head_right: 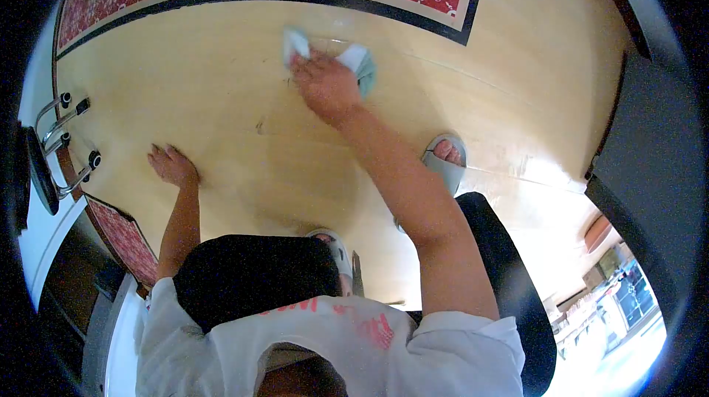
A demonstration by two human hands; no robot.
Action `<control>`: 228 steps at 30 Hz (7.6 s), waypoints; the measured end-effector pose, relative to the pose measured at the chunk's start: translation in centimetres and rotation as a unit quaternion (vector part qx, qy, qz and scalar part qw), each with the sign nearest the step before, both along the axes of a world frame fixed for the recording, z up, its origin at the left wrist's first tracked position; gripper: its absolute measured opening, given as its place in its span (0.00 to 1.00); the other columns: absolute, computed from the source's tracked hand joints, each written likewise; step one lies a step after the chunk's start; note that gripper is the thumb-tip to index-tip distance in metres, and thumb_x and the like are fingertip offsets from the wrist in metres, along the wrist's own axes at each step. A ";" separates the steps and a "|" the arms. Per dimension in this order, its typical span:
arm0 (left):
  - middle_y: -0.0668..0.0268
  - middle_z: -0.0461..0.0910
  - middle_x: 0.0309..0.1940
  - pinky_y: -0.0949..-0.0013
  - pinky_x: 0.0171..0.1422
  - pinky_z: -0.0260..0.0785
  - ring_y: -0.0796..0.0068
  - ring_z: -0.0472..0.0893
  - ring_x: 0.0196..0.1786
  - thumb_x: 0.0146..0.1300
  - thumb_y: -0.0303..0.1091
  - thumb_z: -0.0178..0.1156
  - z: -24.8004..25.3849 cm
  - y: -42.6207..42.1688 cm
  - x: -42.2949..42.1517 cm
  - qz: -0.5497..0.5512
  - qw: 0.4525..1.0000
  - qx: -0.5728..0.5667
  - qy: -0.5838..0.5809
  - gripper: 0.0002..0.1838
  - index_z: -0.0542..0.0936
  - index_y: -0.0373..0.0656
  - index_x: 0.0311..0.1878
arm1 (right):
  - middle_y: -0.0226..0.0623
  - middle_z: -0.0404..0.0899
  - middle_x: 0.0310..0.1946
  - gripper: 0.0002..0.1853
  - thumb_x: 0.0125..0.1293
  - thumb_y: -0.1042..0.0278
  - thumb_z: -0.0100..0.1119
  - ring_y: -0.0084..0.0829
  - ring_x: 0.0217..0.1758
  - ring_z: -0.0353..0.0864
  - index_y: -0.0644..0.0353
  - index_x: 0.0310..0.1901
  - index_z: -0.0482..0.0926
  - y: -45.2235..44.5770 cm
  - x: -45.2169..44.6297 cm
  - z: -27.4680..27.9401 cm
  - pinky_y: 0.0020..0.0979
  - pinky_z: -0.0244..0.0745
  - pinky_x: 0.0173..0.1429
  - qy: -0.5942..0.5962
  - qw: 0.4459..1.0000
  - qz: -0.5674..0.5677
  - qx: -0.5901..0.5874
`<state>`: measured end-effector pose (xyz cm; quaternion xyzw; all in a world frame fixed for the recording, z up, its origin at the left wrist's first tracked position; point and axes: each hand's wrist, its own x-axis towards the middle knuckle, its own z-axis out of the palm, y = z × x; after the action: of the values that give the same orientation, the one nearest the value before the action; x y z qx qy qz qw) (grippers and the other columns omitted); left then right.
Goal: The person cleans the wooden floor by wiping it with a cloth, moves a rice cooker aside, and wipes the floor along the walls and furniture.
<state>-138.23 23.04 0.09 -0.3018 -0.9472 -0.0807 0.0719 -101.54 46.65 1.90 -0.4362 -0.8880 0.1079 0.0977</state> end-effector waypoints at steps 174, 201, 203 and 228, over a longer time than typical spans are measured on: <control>0.49 0.52 0.76 0.41 0.78 0.36 0.50 0.49 0.79 0.65 0.47 0.54 2.6 -0.8 -0.1 0.080 0.995 0.029 -0.054 0.32 0.65 0.46 0.71 | 0.51 0.75 0.59 0.38 0.59 0.52 0.61 0.50 0.61 0.75 0.50 0.71 0.65 14.7 -23.2 0.7 0.47 0.70 0.64 -0.006 0.998 0.059 -0.039; 0.47 0.54 0.75 0.41 0.77 0.39 0.48 0.50 0.78 0.68 0.48 0.51 2.0 -0.4 0.1 0.053 0.998 0.022 -0.018 0.32 0.64 0.46 0.72 | 0.35 0.83 0.39 0.22 0.60 0.74 0.53 0.39 0.44 0.82 0.50 0.57 0.78 0.4 -21.3 2.0 0.40 0.79 0.43 0.092 0.937 0.337 -0.001; 0.46 0.54 0.74 0.41 0.77 0.39 0.47 0.50 0.78 0.67 0.48 0.51 2.1 -0.6 0.0 0.039 0.999 0.023 -0.010 0.32 0.64 0.45 0.72 | 0.36 0.83 0.41 0.21 0.60 0.76 0.52 0.39 0.47 0.82 0.50 0.56 0.79 -0.2 -20.3 2.8 0.39 0.79 0.46 0.096 0.953 0.278 -0.075; 0.47 0.58 0.73 0.41 0.77 0.39 0.49 0.52 0.77 0.66 0.48 0.52 1.3 -0.6 -0.2 0.041 0.997 0.060 -0.010 0.31 0.67 0.45 0.70 | 0.49 0.81 0.51 0.19 0.55 0.76 0.55 0.56 0.51 0.78 0.65 0.49 0.81 -10.5 -26.8 -1.1 0.51 0.73 0.59 0.229 0.970 0.013 0.079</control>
<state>-138.40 22.40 1.42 -0.2575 -0.9527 -0.1379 0.0835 -128.34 36.11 0.82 -0.3793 -0.8532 0.1358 0.3312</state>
